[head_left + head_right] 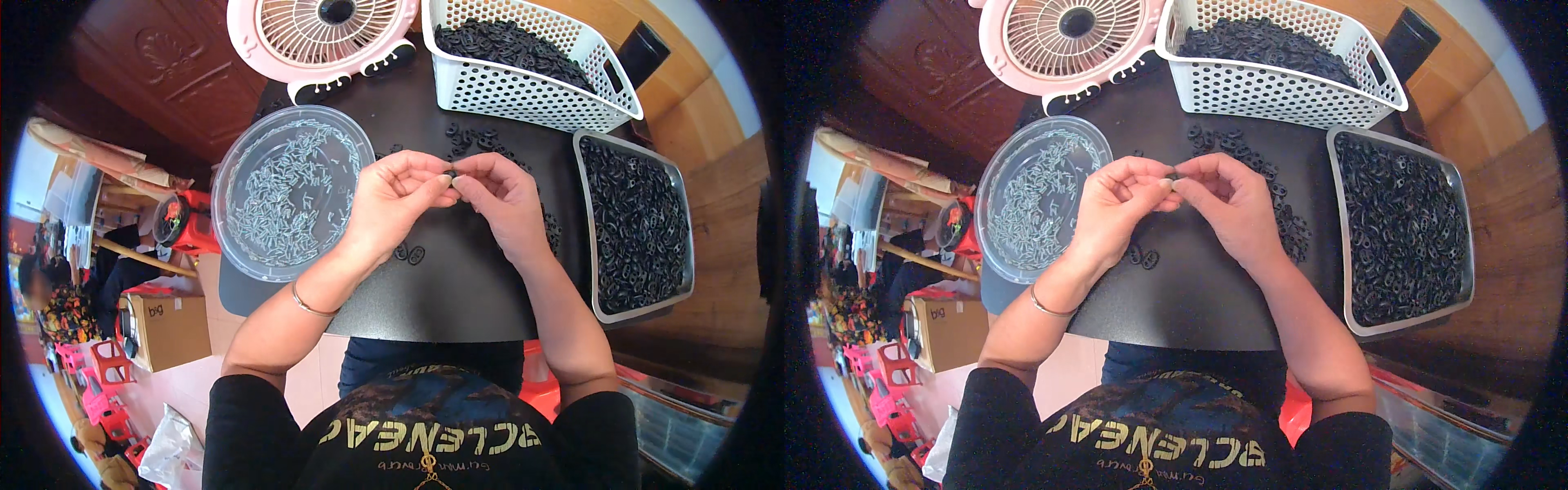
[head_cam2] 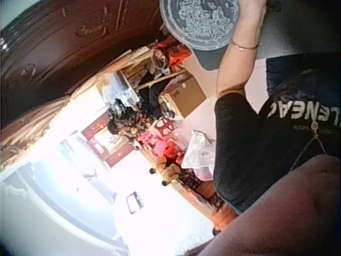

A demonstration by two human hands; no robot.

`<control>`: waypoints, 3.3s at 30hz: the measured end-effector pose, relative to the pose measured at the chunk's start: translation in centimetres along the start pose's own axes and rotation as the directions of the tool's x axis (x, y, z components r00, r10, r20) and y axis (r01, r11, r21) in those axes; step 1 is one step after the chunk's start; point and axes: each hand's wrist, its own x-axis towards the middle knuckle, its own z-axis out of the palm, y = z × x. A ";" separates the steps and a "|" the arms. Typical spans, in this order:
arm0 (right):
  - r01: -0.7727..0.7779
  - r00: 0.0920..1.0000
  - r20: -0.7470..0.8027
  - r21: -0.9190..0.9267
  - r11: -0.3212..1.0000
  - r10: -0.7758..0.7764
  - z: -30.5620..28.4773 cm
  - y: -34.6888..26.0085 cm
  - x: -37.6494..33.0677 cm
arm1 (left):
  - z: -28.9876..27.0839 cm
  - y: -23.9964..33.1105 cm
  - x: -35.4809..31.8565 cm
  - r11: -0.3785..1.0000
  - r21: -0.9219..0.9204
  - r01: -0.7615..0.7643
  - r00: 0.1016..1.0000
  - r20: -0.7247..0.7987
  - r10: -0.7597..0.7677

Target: The person sits at a table and assembles small black plastic components by inserting silver screws into them. They pick up a plastic piece from a pile on the table, retrieve a screw from a clear container, and fasten the two together by hand. The assembled units are placed back onto the table surface.

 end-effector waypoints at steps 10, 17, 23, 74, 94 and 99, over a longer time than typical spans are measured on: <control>-0.053 0.992 -0.092 0.322 0.945 0.087 -1.6 0.3 0.9 | -2.2 3.5 0.9 0.546 0.789 -0.282 0.928 0.082 0.362; -0.023 0.990 -0.117 0.390 0.920 0.074 -2.0 0.2 1.0 | -1.7 3.9 1.2 -0.301 0.909 -0.288 0.884 0.373 0.281; 0.062 0.978 -0.209 0.384 0.921 0.022 -2.7 0.8 1.2 | -0.9 2.6 1.4 -0.636 0.753 -0.165 0.964 0.259 0.056; -0.125 0.992 0.010 0.127 0.984 0.125 -0.4 -0.8 -0.2 | -1.4 1.7 0.0 0.986 -0.078 0.145 0.984 0.115 -0.135; -0.009 1.000 -0.028 -0.025 1.000 0.008 0.0 -0.4 -0.3 | -0.7 1.9 0.0 0.998 -0.005 0.062 0.996 0.060 -0.062; -0.003 1.000 -0.022 -0.022 1.000 0.003 0.1 -0.6 -0.4 | -0.6 2.0 -0.1 0.999 0.022 0.032 0.998 0.056 -0.033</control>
